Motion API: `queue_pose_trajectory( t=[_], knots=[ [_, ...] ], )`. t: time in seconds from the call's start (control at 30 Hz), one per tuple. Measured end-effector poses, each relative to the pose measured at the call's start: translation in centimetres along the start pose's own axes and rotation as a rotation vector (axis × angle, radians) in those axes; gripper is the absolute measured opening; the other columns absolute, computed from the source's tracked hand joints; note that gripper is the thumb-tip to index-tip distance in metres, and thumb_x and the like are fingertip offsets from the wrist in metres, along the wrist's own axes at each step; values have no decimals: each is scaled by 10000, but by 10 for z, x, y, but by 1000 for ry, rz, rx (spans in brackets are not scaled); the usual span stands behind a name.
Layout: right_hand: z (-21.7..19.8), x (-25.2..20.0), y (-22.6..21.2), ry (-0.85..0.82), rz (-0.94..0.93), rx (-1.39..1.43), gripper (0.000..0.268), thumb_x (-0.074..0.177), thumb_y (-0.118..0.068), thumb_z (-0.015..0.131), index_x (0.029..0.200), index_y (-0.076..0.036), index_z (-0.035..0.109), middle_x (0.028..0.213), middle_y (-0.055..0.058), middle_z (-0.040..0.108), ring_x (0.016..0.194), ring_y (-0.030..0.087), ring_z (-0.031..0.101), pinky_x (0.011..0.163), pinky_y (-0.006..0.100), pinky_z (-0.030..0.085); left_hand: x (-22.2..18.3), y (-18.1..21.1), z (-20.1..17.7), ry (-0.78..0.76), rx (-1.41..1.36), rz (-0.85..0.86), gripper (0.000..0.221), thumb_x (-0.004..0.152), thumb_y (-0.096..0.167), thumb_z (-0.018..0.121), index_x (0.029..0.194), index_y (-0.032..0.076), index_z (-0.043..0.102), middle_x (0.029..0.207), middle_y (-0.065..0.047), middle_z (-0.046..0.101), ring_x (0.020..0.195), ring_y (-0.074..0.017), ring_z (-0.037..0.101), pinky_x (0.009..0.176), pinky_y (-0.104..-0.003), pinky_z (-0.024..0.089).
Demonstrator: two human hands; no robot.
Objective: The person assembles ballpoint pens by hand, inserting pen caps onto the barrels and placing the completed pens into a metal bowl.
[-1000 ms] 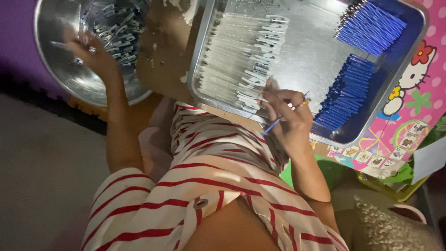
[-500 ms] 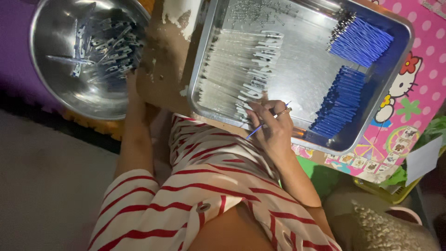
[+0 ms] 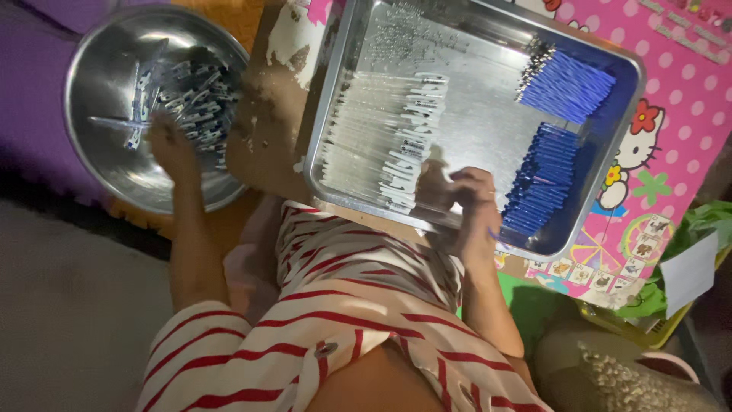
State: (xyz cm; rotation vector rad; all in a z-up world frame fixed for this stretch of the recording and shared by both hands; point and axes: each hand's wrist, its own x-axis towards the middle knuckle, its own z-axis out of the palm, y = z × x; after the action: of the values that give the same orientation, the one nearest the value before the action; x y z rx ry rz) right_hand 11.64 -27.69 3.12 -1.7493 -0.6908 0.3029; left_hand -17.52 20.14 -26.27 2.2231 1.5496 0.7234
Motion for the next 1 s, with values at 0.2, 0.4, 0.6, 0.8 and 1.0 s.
queue_pose_trajectory(
  t=[0.2,0.4,0.6,0.8,1.0],
  knots=[
    [-33,-3,4,152,364,450,307,1109,-308,586,950,-54,650,919,105,687,748,173,665,797,320,549,14,222,-136,32,-784,95,345,1201,287,462,1358,61,669,745,45,394,602,-61,333,528,-262,325],
    [-64,15,-20,82,27,379,90,1021,-51,688,1064,19,650,1159,322,700,958,375,784,758,316,674,-67,365,-133,-1397,-2097,-951,308,1122,380,536,1187,116,680,1014,-41,670,802,-154,672,704,-280,556],
    [-97,27,-63,245,-488,227,155,1071,-138,652,1107,13,656,907,178,627,738,275,687,624,369,674,-137,474,-162,-1509,-1684,128,486,1182,98,465,1640,-46,391,1071,-123,690,656,-101,536,528,-185,472],
    [-112,19,-62,87,-474,341,165,1038,-146,684,1124,-8,653,980,241,716,755,289,796,552,312,715,-158,500,-173,-1637,-1585,-35,556,1154,235,472,1629,-35,373,1099,-58,614,690,-120,469,612,-206,356],
    [-96,41,-53,181,-564,598,161,1018,-61,606,890,28,568,803,344,681,552,319,744,503,362,642,-179,506,-164,-1471,-1743,-20,514,1128,121,496,1602,-35,372,1064,-176,609,679,-108,558,525,-228,524]
  ],
)
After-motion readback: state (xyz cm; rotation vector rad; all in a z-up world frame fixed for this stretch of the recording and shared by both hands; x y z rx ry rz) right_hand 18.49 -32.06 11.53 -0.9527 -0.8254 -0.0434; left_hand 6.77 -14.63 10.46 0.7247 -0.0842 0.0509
